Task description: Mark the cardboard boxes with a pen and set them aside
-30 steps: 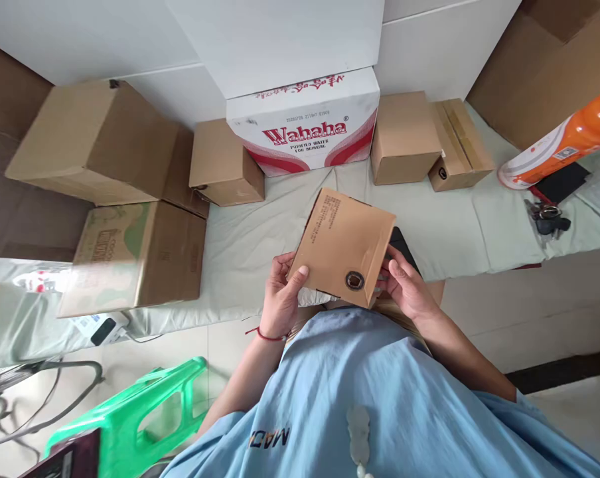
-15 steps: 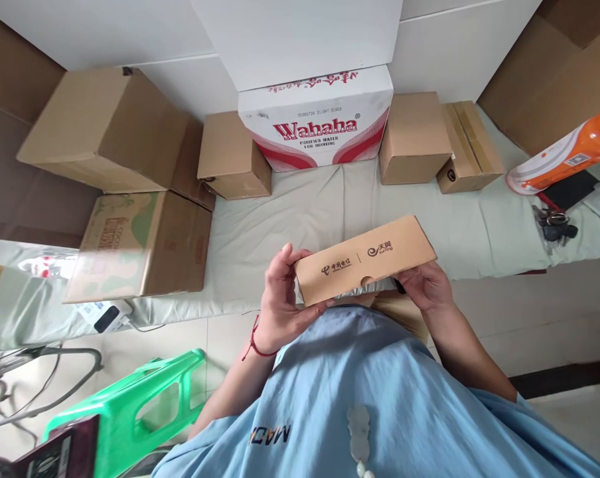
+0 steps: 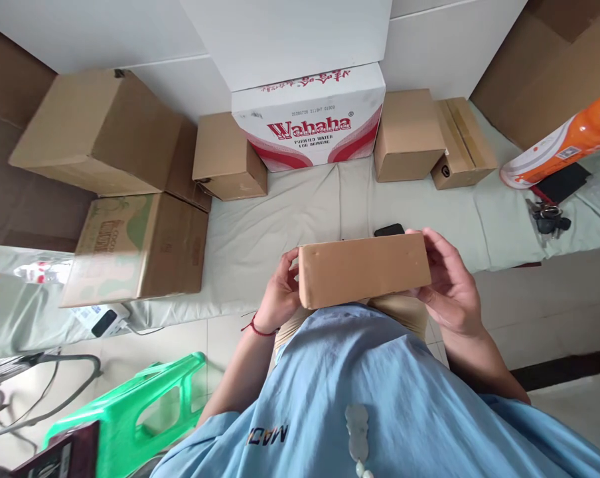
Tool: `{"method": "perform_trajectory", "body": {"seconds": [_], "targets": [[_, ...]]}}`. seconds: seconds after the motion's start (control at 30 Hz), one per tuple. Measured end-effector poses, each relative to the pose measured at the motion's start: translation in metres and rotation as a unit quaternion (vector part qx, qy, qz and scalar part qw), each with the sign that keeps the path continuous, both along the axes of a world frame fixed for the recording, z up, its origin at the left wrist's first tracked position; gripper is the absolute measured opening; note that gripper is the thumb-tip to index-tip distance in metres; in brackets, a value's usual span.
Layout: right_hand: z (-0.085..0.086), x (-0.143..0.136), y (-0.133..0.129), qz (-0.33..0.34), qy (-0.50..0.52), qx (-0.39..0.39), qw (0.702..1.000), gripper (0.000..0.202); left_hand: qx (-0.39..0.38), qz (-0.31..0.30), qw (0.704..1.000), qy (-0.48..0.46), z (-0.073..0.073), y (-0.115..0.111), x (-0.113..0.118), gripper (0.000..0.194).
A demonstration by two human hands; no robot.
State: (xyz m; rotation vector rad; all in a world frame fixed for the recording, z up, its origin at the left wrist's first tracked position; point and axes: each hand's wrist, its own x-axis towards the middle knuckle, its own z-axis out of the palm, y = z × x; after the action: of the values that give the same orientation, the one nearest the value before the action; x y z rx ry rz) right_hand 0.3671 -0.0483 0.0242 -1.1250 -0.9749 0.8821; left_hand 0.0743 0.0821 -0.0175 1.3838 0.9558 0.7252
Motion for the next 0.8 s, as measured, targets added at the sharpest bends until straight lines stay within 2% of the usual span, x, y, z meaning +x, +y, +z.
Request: {"method": "perform_trajectory", "body": {"seconds": [0.1, 0.23, 0.3, 0.37, 0.5, 0.7, 0.8], "targets": [[0.007, -0.005, -0.002, 0.029, -0.027, 0.016, 0.999, 0.076, -0.019, 0.009, 1.0, -0.001, -0.006, -0.002, -0.008, 0.078], [0.0, -0.004, 0.0, 0.028, -0.029, 0.007, 0.999, 0.08, -0.113, -0.023, 0.993, -0.035, -0.012, -0.008, -0.014, 0.059], [-0.008, -0.001, 0.002, 0.026, -0.032, -0.005, 0.999, 0.08, -0.153, -0.035, 0.984, -0.086, -0.013, -0.01, -0.012, 0.06], [-0.015, 0.003, 0.004, 0.028, -0.03, -0.02, 0.999, 0.077, -0.156, -0.026, 0.98, -0.124, -0.012, -0.011, -0.009, 0.067], [-0.025, 0.009, 0.008, 0.015, -0.001, -0.051, 0.999, 0.06, -0.147, 0.005, 0.98, -0.137, -0.012, -0.01, -0.005, 0.072], [-0.026, 0.006, 0.013, -0.02, 0.021, -0.108, 0.994, 0.049, -0.222, 0.123, 0.958, -0.134, -0.018, -0.005, -0.002, 0.067], [-0.028, 0.004, 0.014, -0.028, 0.031, -0.125, 0.991, 0.043, -0.235, 0.139, 0.954, -0.127, -0.02, -0.003, -0.002, 0.07]]}}
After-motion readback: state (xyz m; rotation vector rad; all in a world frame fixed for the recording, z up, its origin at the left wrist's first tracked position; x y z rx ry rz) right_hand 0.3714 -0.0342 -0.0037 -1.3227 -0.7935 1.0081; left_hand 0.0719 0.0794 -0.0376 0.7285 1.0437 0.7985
